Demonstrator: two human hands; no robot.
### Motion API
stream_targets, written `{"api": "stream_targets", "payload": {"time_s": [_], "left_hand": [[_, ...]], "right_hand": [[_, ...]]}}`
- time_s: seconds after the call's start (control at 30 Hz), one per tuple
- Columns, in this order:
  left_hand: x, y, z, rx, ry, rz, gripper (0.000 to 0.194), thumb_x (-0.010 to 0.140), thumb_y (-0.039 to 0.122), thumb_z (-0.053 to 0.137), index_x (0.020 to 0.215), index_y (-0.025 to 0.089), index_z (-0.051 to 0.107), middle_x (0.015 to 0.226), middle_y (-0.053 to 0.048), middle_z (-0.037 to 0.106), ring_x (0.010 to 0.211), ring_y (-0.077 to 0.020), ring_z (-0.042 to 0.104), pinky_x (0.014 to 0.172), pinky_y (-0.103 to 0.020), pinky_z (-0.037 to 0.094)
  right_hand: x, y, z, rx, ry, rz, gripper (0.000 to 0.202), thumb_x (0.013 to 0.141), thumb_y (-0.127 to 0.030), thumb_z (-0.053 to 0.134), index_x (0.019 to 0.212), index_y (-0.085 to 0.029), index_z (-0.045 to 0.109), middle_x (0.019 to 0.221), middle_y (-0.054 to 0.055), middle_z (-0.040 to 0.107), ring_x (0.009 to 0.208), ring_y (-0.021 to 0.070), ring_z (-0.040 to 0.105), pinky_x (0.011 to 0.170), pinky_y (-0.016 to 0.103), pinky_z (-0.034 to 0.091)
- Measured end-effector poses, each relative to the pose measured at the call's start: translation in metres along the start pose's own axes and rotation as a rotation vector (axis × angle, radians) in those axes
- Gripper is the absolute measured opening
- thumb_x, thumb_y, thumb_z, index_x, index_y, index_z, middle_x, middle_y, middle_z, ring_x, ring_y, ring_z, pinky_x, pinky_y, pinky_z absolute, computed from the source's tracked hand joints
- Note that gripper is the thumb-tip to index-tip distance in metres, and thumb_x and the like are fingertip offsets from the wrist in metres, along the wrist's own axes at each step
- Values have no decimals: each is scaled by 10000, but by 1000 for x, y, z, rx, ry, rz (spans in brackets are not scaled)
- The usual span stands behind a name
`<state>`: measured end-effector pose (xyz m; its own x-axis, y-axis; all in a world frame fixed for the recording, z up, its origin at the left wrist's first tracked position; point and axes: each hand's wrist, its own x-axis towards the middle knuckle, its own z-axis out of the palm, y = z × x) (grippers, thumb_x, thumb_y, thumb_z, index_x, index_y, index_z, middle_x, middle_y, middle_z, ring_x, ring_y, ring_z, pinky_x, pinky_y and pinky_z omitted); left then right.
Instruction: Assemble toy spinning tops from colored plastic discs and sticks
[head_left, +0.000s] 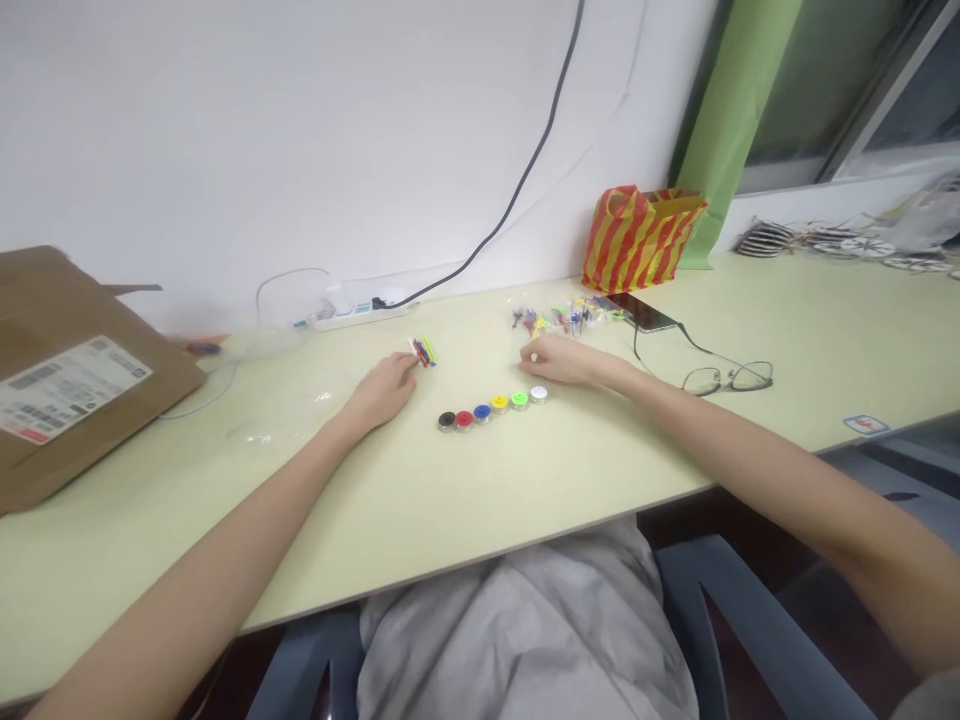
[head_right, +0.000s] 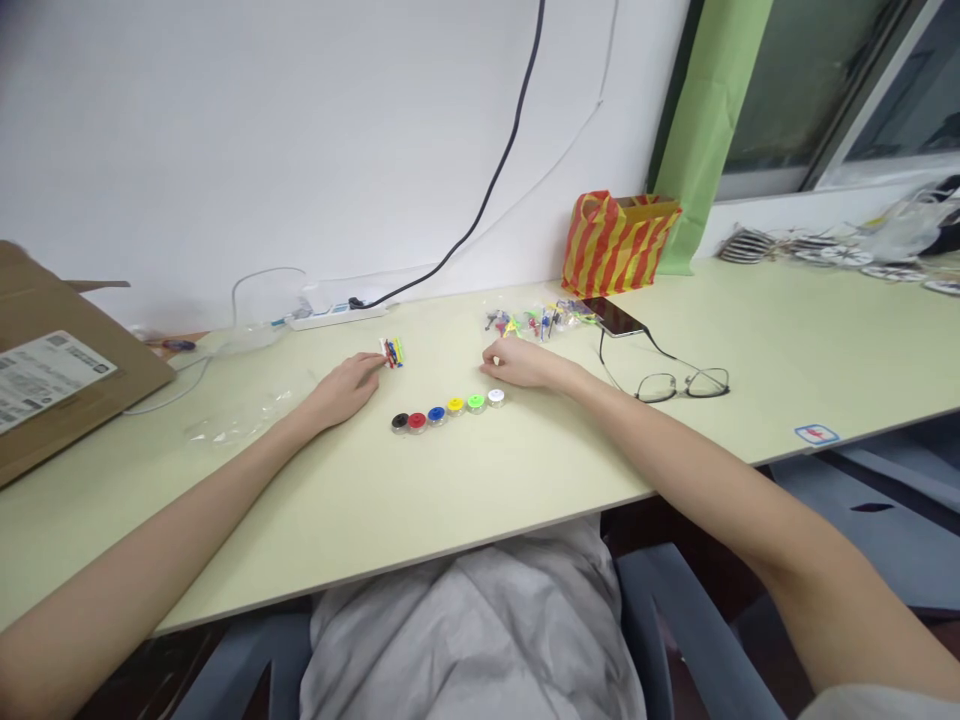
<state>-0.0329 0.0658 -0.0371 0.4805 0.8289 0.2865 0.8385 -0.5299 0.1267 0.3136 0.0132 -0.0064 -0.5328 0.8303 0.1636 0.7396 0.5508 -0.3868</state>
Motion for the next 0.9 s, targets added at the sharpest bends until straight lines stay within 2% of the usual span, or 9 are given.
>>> {"api": "stream_targets", "payload": {"time_s": [0.1,0.2,0.3,0.4,0.47,0.6,0.77,0.9], "left_hand": [[0,0,0,-19,7,-6,509,910,272,386,1385,160,529,1427,-138,548,1304,-300,527,1137,-455,415],[0,3,-1,-44,16,-30,588,920,288,385,1486,133,398,1453,-159,526,1340,-303,505,1152,-464,393],[3,7,0,-48,-29,-40,637,974,380,351,1563,149,275,1564,-157,416,1431,-300,421,1191,-462,328],[12,14,4,-23,-101,-82,685,1011,507,284,1613,203,157,1645,-158,265,1532,-308,236,1218,-505,239],[19,20,7,2,-125,-126,710,1011,560,265,1624,239,104,1668,-174,178,1549,-325,166,1211,-541,213],[34,29,13,66,-144,-192,715,1001,604,272,1620,275,131,1679,-183,97,1541,-349,184,1190,-579,218],[39,27,17,114,-197,-184,677,1011,599,206,1571,234,314,1681,-148,127,1551,-316,163,1199,-591,198],[39,23,20,116,-203,-177,673,1015,562,195,1566,192,305,1679,-132,149,1554,-289,160,1212,-588,183]], "right_hand": [[3,5,6,-60,47,-1,276,959,-281,517,710,-170,560,702,36,610,624,142,485,621,264,311],[4,4,7,-75,38,-3,277,973,-296,505,733,-172,565,700,30,590,618,143,466,619,264,298],[3,2,7,-91,29,-4,282,978,-301,491,733,-177,554,690,25,574,619,146,462,623,264,294],[3,2,7,-101,30,-1,283,980,-306,486,735,-179,552,687,24,569,617,147,457,619,264,290],[3,2,7,-107,29,5,278,979,-308,489,745,-178,563,697,27,579,622,148,460,617,263,290],[3,2,7,-119,23,10,259,975,-297,497,765,-174,586,736,41,615,651,156,488,630,264,297],[3,0,6,-127,21,11,258,980,-289,494,773,-171,595,746,50,623,649,156,491,624,264,293],[3,1,7,-119,26,5,257,977,-282,495,772,-169,601,751,51,628,655,157,493,633,264,298]]}}
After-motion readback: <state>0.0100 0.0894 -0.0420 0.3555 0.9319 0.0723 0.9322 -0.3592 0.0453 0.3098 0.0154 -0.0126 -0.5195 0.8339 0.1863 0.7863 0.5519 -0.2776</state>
